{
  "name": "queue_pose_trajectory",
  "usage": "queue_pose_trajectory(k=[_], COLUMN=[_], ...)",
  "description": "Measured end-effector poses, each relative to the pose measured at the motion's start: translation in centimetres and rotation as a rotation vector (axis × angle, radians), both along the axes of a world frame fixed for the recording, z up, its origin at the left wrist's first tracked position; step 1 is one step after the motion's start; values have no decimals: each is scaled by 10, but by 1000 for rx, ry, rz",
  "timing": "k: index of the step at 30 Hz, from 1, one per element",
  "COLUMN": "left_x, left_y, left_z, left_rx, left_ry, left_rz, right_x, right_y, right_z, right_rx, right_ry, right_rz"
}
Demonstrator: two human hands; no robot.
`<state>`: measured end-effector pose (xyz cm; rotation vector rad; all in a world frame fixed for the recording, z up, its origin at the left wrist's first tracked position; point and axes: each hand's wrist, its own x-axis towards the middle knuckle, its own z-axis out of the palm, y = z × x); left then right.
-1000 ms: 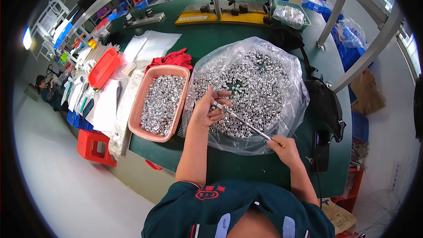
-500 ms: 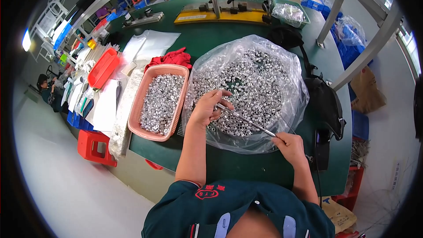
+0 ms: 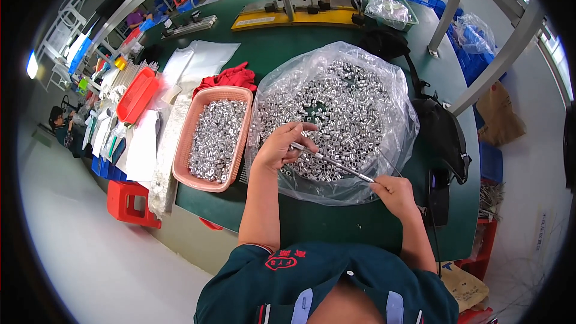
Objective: The person picks up small metal parts from a plastic bag and sorts them into a pink tray using a long metal rod.
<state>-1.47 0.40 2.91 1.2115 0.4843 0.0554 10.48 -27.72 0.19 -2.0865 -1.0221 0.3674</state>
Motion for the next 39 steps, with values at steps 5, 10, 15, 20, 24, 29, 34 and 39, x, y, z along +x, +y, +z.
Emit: queue_pose_trajectory(k=[5, 10, 15, 20, 24, 29, 34, 39], left_x=[-1, 4, 6, 4, 2, 4, 3, 4], left_y=[6, 6, 3, 3, 0, -6, 1, 7], left_z=[-9, -21, -24, -11, -8, -2, -16, -25], left_rx=[-272, -418, -454, -362, -210, -45, -233, -387], left_ry=[-152, -197, -212, -142, -73, -26, -127, -189], left_rz=[20, 70, 42, 62, 67, 14, -10, 7], right_x=[-3, -3, -1, 2, 3, 0, -5, -4], right_y=[2, 3, 2, 0, 1, 3, 2, 2], right_z=[-8, -10, -12, -6, 1, 6, 1, 0], right_rx=[-38, -59, -20, -29, 57, 115, 25, 17], right_ry=[124, 172, 194, 154, -27, -225, -102, -89], right_rz=[16, 17, 13, 18, 16, -13, -22, -21])
